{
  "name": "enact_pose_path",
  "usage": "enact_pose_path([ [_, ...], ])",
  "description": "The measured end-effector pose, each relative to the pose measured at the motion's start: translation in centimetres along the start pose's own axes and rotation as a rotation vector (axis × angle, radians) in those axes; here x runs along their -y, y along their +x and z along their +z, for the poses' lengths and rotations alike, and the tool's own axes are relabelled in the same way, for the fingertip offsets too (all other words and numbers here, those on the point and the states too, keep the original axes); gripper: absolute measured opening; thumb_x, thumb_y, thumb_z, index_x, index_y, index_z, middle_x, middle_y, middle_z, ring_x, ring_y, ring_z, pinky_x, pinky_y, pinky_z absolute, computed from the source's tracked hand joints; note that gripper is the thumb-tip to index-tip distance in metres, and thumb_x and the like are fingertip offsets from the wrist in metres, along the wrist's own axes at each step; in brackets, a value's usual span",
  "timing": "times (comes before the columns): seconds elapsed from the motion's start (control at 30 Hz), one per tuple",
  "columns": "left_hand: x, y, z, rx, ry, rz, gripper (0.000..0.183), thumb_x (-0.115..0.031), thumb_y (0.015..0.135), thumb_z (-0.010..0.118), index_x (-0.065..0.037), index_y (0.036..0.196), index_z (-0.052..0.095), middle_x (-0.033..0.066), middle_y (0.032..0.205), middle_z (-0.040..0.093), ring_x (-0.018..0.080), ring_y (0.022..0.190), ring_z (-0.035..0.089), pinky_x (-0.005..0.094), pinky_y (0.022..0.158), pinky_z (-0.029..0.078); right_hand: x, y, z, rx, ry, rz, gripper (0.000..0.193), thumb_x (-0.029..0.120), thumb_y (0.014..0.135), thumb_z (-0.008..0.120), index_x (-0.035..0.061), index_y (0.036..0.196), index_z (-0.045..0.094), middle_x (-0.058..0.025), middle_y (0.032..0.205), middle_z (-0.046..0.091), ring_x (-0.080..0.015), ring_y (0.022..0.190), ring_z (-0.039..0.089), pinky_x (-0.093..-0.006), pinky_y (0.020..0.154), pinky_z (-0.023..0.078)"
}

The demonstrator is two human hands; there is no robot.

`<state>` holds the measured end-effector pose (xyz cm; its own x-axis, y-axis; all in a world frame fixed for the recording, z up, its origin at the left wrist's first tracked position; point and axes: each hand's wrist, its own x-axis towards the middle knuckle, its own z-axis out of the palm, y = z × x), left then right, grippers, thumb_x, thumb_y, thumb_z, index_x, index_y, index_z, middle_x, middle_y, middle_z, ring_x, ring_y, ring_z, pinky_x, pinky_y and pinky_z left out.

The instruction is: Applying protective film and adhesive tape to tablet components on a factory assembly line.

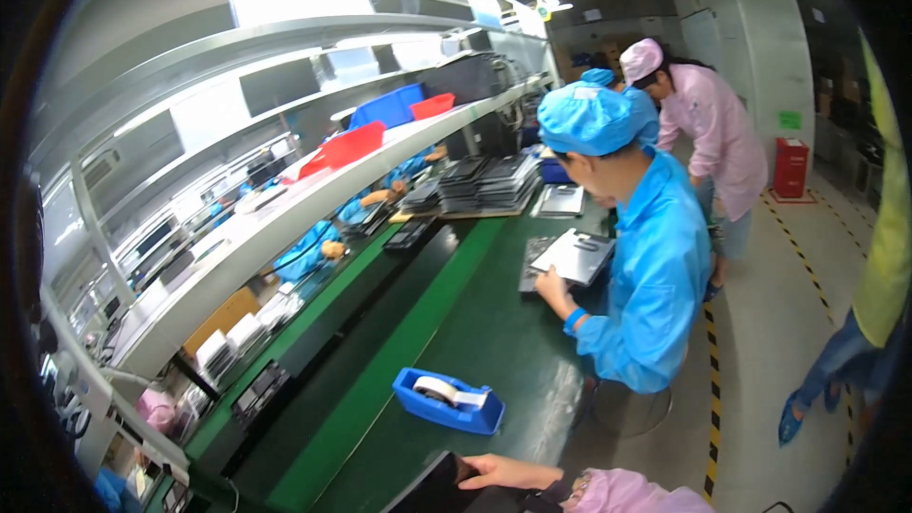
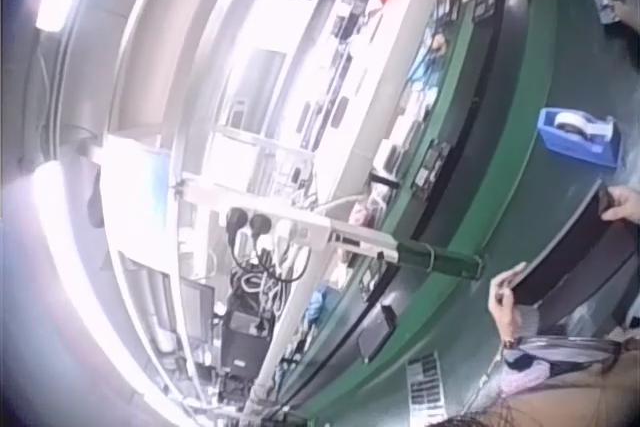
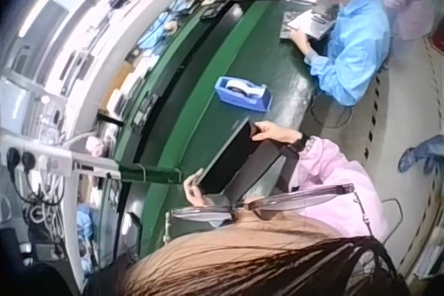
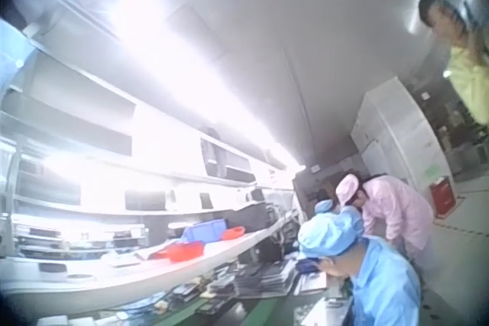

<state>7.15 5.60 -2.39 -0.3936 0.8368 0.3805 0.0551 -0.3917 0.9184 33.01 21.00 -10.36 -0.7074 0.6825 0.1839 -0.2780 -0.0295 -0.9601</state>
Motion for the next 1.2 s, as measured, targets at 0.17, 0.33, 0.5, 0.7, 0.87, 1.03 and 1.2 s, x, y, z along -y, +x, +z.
enact_pose_path([
  [0.17, 1.7, -0.8, -1.6, -0.058, -0.049, -0.131, 0.043, -0.024, 0.084, 0.063, 0.004, 0.114, 0.052, 0.0135, 0.101, 0.061, 0.0204, 0.094, 0.056, 0.0304, 0.088, 0.04, 1.8, -0.4, 0.5, -0.042, 0.104, 0.09, 0.017, 0.012, 0.089, 0.059, 0.0022, 0.102, 0.055, 0.0033, 0.097, 0.051, -0.006, 0.093, 0.045, -0.0228, 0.086, 0.037],
  [0.33, 3.9, -1.9, -3.6, -0.184, 0.124, -0.165, 0.026, -0.016, 0.083, 0.063, 0.006, 0.098, 0.061, 0.0104, 0.093, 0.063, 0.0188, 0.084, 0.055, 0.031, 0.081, 0.042, 5.8, 0.4, -2.5, -0.183, -0.228, 0.04, 0.017, 0.017, 0.089, 0.058, 0.0024, 0.098, 0.062, -0.0051, 0.097, 0.062, -0.0107, 0.096, 0.056, -0.0265, 0.085, 0.043],
  [0.5, 4.0, -1.8, -2.7, -0.241, 0.087, -0.206, 0.019, -0.011, 0.082, 0.061, 0.005, 0.092, 0.06, 0.0085, 0.086, 0.06, 0.0167, 0.079, 0.052, 0.029, 0.076, 0.041, 6.5, 3.5, -8.0, -0.557, -0.817, -0.056, 0.03, 0.033, 0.089, 0.054, 0.0052, 0.092, 0.066, -0.0083, 0.095, 0.064, -0.0184, 0.092, 0.059, -0.0318, 0.083, 0.044],
  [0.7, 3.5, -2.5, -2.6, -0.217, 0.1, -0.21, 0.015, -0.009, 0.081, 0.061, 0.003, 0.089, 0.059, 0.0061, 0.081, 0.057, 0.0148, 0.075, 0.05, 0.0279, 0.072, 0.041, 5.4, 6.5, -10.7, -0.444, -1.127, 0.438, 0.032, 0.039, 0.077, 0.065, 0.0075, 0.081, 0.069, -0.0083, 0.087, 0.064, -0.0247, 0.092, 0.058, -0.0383, 0.078, 0.042],
  [0.87, 2.5, -2.2, -1.7, -0.204, 0.046, -0.222, 0.015, -0.01, 0.081, 0.061, 0.003, 0.088, 0.058, 0.0051, 0.081, 0.057, 0.0139, 0.074, 0.049, 0.0268, 0.071, 0.041, 7.4, 8.4, -8.5, -0.605, -1.532, -0.052, 0.024, 0.028, 0.078, 0.064, 0.004, 0.076, 0.068, -0.0116, 0.073, 0.066, -0.0244, 0.071, 0.065, -0.0354, 0.066, 0.048],
  [1.03, 2.5, -2.4, -1.6, -0.219, 0.04, -0.225, 0.015, -0.011, 0.082, 0.061, 0.003, 0.088, 0.058, 0.0049, 0.081, 0.057, 0.0139, 0.074, 0.049, 0.0265, 0.071, 0.04, 10.0, 8.5, -7.5, -0.54, -1.24, 0.132, 0.016, 0.014, 0.079, 0.063, -0.0006, 0.081, 0.068, -0.012, 0.061, 0.064, -0.0227, 0.059, 0.065, -0.0327, 0.057, 0.05],
  [1.2, 2.4, -2.1, -1.6, -0.237, 0.032, -0.255, 0.016, -0.012, 0.083, 0.062, 0.003, 0.088, 0.058, 0.0054, 0.083, 0.057, 0.0146, 0.078, 0.05, 0.0271, 0.075, 0.04, 10.5, 6.6, -7.7, -0.588, -1.103, 0.089, 0.038, 0.009, 0.078, 0.064, -0.001, 0.112, 0.053, -0.0112, 0.063, 0.064, -0.021, 0.059, 0.065, -0.0319, 0.056, 0.049],
])
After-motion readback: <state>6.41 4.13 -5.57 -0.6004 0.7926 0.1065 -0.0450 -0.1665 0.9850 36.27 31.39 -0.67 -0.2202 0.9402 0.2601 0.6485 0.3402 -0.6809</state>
